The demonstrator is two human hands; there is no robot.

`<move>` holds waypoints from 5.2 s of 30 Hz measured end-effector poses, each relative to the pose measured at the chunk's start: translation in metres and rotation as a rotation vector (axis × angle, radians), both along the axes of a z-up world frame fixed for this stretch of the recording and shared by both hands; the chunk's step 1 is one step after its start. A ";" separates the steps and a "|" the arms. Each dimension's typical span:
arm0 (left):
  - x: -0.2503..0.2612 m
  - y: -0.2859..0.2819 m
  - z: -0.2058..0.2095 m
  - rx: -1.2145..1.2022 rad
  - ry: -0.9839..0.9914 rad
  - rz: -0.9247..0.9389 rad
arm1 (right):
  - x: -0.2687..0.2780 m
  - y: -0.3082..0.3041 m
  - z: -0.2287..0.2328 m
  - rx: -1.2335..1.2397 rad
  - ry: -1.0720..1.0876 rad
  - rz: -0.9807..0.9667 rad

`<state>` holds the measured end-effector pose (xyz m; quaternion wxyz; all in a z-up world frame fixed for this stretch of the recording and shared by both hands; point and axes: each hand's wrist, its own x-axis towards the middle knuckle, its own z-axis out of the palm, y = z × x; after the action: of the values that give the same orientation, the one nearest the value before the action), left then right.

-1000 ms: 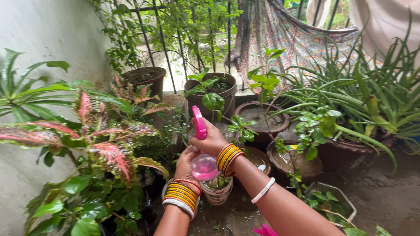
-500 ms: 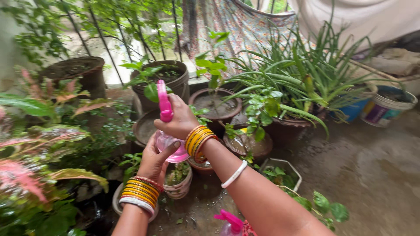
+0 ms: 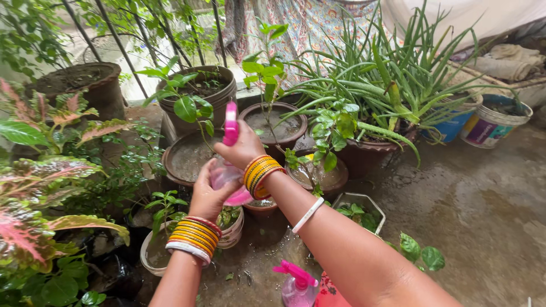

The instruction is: The person waters various potted plants on a balcony using a spray bottle, moving the bottle to reach different plants and leaves.

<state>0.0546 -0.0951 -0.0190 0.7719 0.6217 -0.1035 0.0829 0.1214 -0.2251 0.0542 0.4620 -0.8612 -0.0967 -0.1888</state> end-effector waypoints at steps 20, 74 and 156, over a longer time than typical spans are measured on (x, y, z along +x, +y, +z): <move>0.028 0.012 -0.046 0.123 0.166 0.133 | 0.000 0.015 -0.032 0.083 0.134 -0.002; -0.029 0.056 0.042 0.154 -0.003 0.481 | -0.054 0.087 0.056 0.071 -0.225 0.339; -0.269 0.271 0.262 -0.097 0.359 0.415 | -0.150 0.314 0.215 -0.001 0.041 0.743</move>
<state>-0.2148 0.1761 0.2433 0.7733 0.5966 0.1687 0.1324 -0.0284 0.0890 0.2689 0.5003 -0.7712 -0.3936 0.0092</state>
